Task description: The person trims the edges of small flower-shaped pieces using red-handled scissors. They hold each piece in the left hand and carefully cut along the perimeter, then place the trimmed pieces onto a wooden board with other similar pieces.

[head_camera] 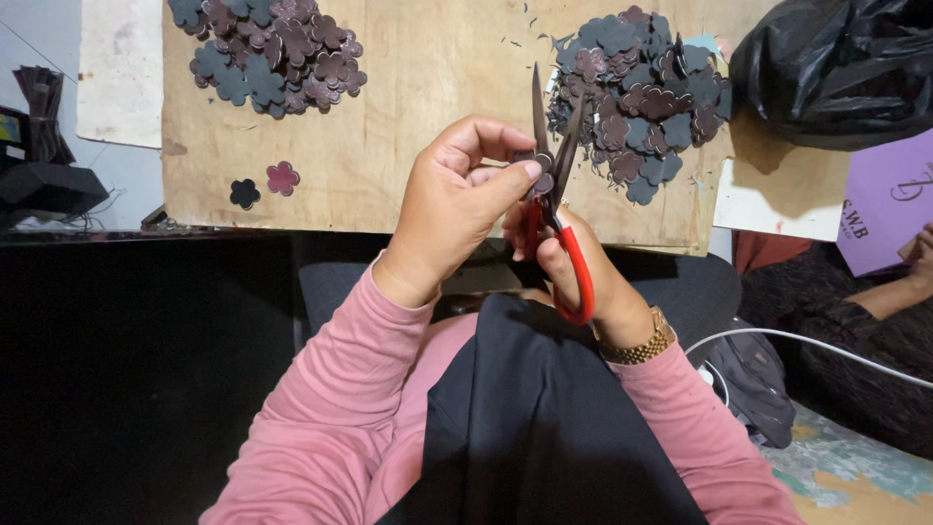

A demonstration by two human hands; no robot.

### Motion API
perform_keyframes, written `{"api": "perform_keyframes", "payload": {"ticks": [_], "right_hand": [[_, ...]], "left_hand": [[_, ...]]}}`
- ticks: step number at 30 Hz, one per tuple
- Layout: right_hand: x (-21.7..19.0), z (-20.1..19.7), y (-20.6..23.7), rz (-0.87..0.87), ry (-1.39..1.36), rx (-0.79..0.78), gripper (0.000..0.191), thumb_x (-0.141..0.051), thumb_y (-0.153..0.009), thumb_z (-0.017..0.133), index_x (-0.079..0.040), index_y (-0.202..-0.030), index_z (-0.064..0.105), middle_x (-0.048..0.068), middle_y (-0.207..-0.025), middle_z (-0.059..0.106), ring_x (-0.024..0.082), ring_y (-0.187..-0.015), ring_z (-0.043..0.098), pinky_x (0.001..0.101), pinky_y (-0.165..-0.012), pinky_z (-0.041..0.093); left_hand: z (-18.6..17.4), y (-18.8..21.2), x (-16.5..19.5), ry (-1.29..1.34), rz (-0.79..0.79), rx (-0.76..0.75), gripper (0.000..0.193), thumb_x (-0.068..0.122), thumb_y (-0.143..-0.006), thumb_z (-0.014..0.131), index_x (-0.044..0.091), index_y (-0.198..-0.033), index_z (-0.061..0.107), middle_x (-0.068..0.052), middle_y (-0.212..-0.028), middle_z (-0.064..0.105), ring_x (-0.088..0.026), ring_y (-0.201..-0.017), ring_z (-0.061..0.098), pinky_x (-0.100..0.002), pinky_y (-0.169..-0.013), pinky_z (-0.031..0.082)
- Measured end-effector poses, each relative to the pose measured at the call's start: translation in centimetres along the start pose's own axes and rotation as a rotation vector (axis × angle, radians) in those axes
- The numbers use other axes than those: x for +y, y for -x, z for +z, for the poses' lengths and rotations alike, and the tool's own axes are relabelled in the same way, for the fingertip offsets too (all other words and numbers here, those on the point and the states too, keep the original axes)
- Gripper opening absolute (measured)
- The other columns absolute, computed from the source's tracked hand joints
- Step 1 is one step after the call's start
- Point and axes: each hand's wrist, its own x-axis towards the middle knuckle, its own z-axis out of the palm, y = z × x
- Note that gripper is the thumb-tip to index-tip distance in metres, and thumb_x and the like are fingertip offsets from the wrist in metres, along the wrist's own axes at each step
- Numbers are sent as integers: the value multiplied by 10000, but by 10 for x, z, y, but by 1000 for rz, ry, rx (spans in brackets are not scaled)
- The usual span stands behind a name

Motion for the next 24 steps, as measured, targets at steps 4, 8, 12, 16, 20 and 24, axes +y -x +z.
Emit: {"api": "perform_keyframes", "payload": {"ticks": [4, 8, 12, 16, 20, 24], "right_hand": [[-2, 1, 1, -16, -7, -8, 861, -768, -957, 531, 13, -1318, 521, 52, -1130, 575, 131, -973, 549, 297, -874, 507], [-5, 1, 2, -34, -8, -39, 852, -765, -969, 526, 13, -1316, 517, 52, -1148, 558, 133, -984, 541, 293, -879, 503], [-7, 1, 0, -21, 10, -29, 848, -760, -964, 525, 21, -1294, 520, 53, -1113, 565, 133, -947, 535, 288, -842, 496], [-10, 0, 0, -40, 65, -31, 795, -765, -983, 482, 0, -1191, 537, 32, -966, 536, 118, -855, 510, 264, -773, 459], [-10, 1, -2, -50, 90, -26, 736, -748, -1007, 454, -20, -1088, 532, 18, -898, 498, 111, -801, 482, 254, -723, 441], [-9, 3, -3, -46, 52, -21, 699, -715, -1021, 457, -21, -1075, 522, 15, -895, 489, 107, -786, 472, 250, -705, 446]], "left_hand": [[2, 0, 0, 24, -4, -8, 152, 14, -967, 718, 11, -1060, 597, -55, -875, 674, -45, -613, 583, -210, -535, 480], [0, 1, -1, 15, -13, 1, 148, 9, -965, 719, 9, -1051, 599, -46, -851, 669, -49, -615, 590, -212, -537, 486], [1, 1, -3, -28, 53, 15, 129, -9, -963, 725, 4, -1034, 619, -28, -918, 678, -36, -746, 622, -199, -635, 517], [2, 1, -5, -46, 69, 27, 129, -18, -955, 726, 14, -1019, 619, -20, -933, 670, -35, -792, 636, -190, -680, 534], [2, 0, -7, -52, 80, 25, 127, -27, -957, 723, 11, -1022, 621, -22, -949, 669, -42, -819, 652, -190, -724, 545], [1, 0, -8, -38, 78, 28, 128, -31, -954, 720, 11, -1022, 620, -23, -948, 668, -43, -817, 649, -191, -726, 543]]}}
